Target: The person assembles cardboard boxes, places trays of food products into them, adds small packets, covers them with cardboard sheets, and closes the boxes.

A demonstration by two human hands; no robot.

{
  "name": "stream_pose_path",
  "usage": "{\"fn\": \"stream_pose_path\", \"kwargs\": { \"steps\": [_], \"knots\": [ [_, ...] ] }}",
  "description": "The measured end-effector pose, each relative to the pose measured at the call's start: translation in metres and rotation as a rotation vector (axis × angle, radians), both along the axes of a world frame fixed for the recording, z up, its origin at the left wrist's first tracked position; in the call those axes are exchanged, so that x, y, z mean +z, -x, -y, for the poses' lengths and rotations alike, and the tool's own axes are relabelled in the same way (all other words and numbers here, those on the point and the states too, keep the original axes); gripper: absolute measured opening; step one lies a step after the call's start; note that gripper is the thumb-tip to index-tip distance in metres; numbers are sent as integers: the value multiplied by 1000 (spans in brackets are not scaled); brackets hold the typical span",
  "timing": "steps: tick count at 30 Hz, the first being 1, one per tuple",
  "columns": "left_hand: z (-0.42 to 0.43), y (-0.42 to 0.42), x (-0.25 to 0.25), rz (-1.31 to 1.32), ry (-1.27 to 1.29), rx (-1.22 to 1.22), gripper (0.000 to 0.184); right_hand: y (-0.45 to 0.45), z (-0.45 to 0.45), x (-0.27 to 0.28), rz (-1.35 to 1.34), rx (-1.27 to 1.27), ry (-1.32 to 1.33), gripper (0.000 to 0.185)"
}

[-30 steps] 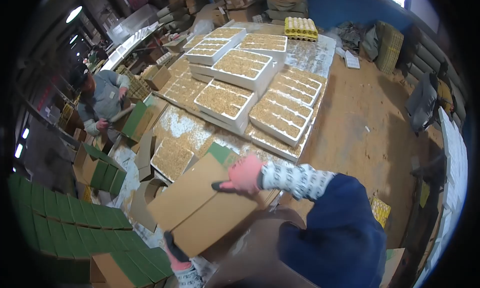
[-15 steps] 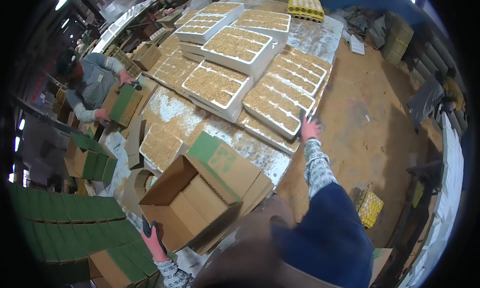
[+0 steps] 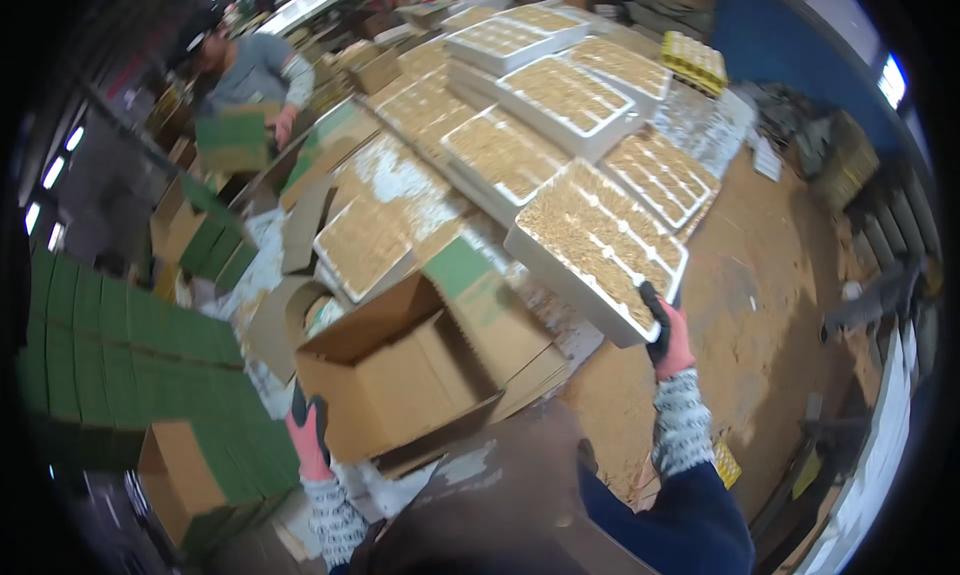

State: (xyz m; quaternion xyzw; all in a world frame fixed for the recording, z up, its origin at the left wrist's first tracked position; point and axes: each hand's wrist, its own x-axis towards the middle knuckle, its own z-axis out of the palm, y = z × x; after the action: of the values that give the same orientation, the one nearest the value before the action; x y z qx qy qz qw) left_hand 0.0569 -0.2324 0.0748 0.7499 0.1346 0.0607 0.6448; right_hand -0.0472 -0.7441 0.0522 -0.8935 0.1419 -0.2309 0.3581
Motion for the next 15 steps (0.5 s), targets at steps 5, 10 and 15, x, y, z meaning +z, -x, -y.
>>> {"fn": "stream_pose_path", "kwargs": {
  "steps": [5, 10, 15],
  "knots": [
    [15, -12, 13, 11, -166, -129, 40, -27, -69, 90, 111, 332, -501, 34],
    [37, 6, 63, 260, 498, -395, 31, -87, -128, 119, -32, 854, -279, 41],
    [-6, 1, 10, 140, 143, -319, 38, -143, -168, 153, -375, 886, -218, 46]
  ]
}}
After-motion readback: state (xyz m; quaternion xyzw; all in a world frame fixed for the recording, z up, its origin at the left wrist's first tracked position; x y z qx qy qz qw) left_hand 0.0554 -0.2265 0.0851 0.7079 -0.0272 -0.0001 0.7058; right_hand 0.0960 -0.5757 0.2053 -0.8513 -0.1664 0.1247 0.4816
